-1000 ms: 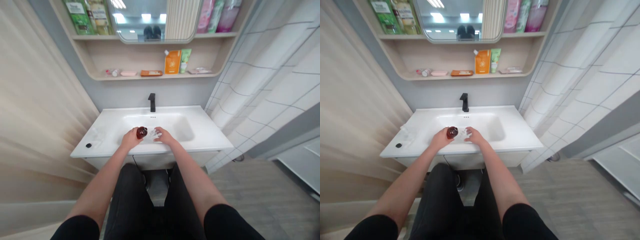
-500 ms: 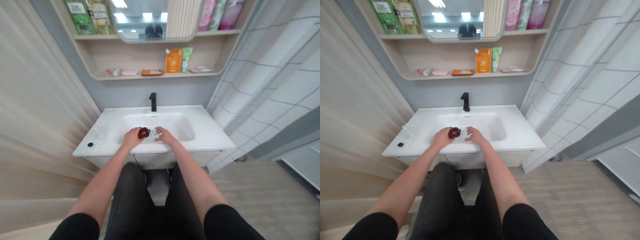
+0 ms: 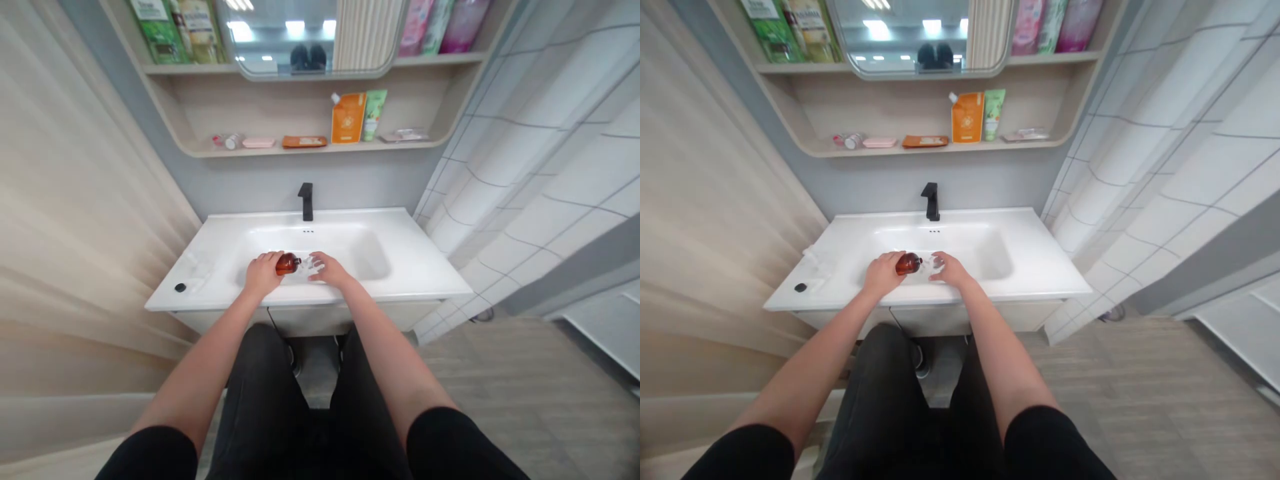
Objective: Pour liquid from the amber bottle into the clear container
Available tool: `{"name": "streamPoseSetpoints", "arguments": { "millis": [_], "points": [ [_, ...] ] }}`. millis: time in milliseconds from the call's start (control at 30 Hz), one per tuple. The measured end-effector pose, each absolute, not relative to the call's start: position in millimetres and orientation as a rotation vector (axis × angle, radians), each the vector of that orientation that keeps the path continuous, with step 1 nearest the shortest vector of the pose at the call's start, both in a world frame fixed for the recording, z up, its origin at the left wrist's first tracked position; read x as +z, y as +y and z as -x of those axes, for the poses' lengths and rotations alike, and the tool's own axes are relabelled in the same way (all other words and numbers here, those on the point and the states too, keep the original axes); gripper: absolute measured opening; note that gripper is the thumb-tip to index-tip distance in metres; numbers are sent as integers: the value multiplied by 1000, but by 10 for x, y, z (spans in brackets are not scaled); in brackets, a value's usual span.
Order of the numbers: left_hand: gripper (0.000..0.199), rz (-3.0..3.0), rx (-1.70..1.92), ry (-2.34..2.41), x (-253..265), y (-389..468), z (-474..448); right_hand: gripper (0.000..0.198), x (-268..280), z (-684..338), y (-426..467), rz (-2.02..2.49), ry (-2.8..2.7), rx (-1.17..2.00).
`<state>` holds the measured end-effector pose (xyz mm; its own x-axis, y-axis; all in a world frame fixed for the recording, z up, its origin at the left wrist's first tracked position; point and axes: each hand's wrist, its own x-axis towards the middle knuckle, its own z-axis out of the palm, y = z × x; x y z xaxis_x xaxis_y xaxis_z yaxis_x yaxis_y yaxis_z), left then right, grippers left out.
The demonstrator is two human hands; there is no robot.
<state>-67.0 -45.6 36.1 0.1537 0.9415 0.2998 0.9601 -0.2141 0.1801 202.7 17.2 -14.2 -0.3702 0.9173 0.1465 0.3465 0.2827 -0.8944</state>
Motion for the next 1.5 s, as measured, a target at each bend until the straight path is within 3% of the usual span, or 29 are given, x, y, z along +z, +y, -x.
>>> {"name": "streamPoseSetpoints", "arguments": {
  "millis": [1500],
  "points": [
    [63, 2318, -586, -1897, 356, -479, 677, 84, -171, -1996, 195, 1164, -1891, 1002]
  ]
}}
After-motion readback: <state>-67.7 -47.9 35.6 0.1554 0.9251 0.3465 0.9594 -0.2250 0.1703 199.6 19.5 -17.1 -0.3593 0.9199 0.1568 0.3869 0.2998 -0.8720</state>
